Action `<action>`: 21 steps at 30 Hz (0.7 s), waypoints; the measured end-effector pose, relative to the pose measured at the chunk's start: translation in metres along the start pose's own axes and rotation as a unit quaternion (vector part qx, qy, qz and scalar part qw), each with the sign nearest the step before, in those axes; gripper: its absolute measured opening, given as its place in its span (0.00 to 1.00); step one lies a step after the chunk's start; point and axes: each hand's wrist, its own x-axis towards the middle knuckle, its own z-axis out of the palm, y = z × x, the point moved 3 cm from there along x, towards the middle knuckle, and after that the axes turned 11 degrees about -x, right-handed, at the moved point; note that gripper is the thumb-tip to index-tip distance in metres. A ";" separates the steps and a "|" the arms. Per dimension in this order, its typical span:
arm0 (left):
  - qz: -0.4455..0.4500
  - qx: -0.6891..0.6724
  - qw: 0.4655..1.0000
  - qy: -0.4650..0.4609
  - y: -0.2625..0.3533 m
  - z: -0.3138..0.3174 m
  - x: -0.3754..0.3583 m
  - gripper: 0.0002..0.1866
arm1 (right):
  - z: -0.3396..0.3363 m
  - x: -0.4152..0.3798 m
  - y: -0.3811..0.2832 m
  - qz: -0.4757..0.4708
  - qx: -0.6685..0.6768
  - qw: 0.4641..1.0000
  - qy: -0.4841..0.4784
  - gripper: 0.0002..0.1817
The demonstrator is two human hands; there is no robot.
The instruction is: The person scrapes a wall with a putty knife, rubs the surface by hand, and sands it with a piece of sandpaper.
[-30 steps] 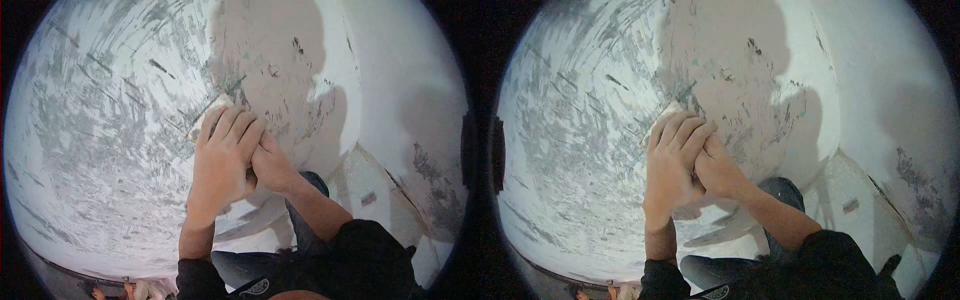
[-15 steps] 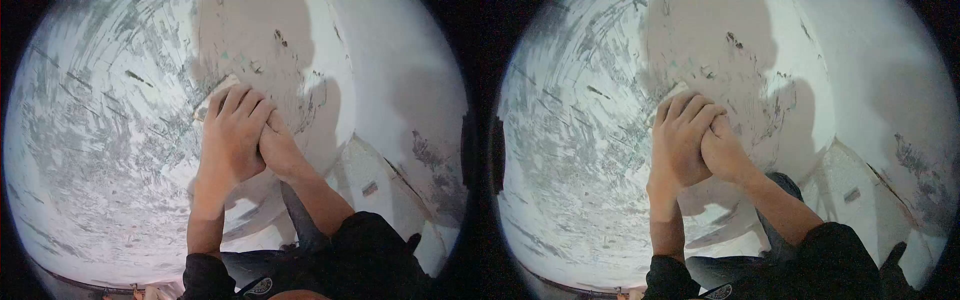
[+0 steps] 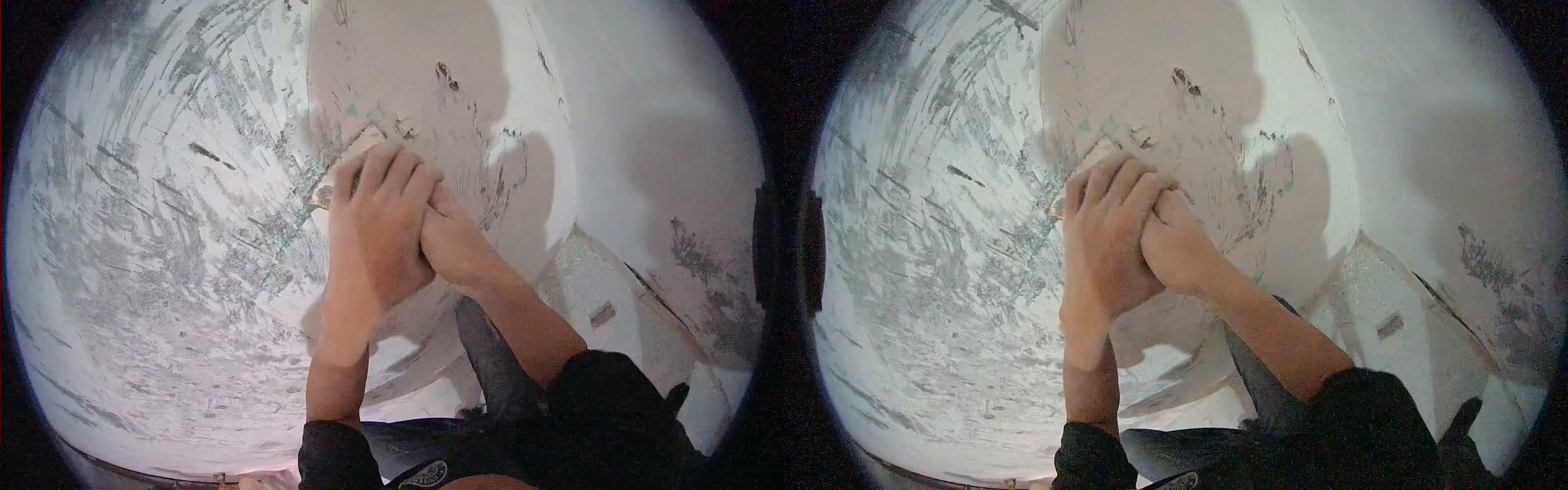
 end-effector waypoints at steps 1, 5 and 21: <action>0.004 0.005 1.000 -0.012 -0.005 -0.001 0.003 0.25 | -0.002 0.002 -0.001 0.012 -0.051 0.999 -0.001 0.19; -0.005 0.004 1.000 -0.030 0.008 0.005 0.002 0.24 | -0.011 -0.014 0.012 0.021 -0.022 0.999 0.014 0.21; 0.014 -0.002 1.000 -0.027 0.006 0.015 0.012 0.24 | -0.015 -0.011 -0.001 0.023 0.009 0.999 0.026 0.19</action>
